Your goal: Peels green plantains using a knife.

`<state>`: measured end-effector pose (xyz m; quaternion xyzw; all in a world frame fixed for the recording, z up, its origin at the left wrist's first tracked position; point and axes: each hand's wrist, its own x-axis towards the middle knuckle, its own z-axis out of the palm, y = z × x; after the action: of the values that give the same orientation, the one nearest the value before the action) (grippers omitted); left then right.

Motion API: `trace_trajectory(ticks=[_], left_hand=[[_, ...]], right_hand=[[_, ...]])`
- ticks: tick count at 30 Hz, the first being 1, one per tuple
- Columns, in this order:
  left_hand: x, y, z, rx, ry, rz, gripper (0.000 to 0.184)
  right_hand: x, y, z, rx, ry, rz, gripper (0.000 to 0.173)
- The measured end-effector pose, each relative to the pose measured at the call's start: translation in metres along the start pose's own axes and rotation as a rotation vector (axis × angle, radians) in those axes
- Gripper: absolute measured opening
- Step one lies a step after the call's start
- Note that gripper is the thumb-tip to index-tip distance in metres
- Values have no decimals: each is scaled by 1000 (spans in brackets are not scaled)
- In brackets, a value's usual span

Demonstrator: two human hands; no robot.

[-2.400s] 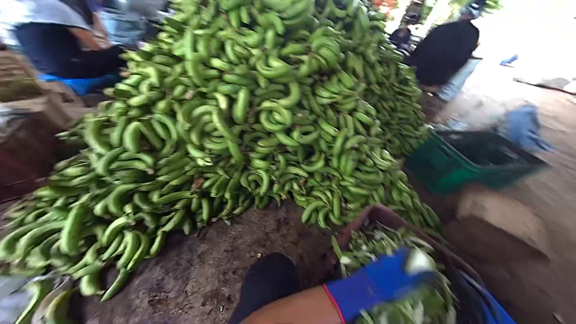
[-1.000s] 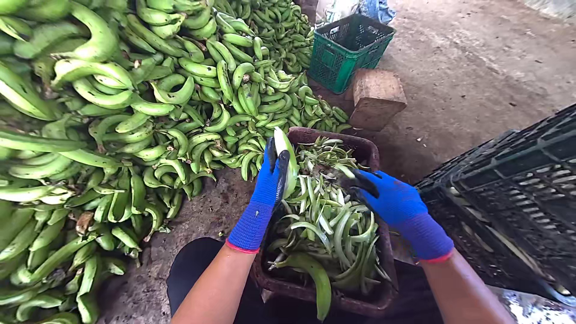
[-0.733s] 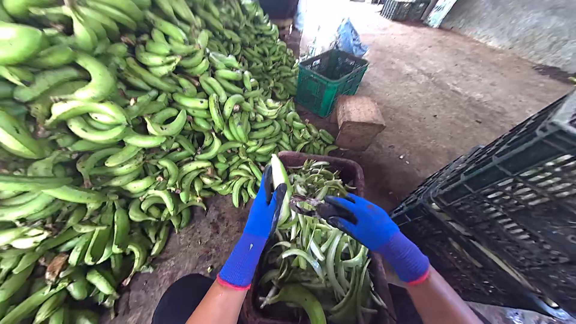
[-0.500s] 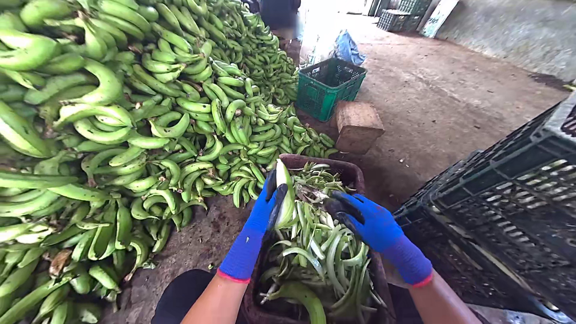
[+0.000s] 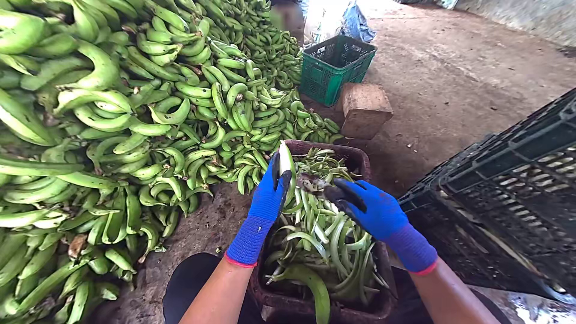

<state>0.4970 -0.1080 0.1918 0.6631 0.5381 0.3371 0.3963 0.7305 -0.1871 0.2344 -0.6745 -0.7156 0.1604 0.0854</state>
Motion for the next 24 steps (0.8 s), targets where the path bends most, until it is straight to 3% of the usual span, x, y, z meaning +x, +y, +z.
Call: trace_trajectory(ticks=[2, 6, 8, 11, 14, 16, 18, 21, 24], left_hand=[[0, 2, -1, 143, -5, 40, 65], [3, 0, -4, 269, -13, 120, 68], [3, 1, -5, 277, -52, 143, 67], [3, 0, -3, 305, -82, 165, 64], [3, -1, -6, 308, -94, 191, 65], [4, -3, -9, 172, -120, 176, 66], [3, -5, -8, -136, -152, 42, 59], [-6, -3, -1, -668, -70, -155, 39], [-10, 2, -2, -972, -130, -277, 39]], right_hand=[[4, -5, 1, -73, -56, -8, 52], [12, 0, -14, -205, -309, 262, 51], [8, 4, -16, -117, -249, 264, 51], [2, 6, -4, -27, -24, 111, 49], [11, 10, -4, -170, -134, 228, 50], [13, 15, -7, -154, -188, 323, 51], [6, 16, -9, -30, -113, 273, 51], [-4, 13, 4, 170, 53, -3, 56], [-6, 9, 28, 159, 205, -285, 55]])
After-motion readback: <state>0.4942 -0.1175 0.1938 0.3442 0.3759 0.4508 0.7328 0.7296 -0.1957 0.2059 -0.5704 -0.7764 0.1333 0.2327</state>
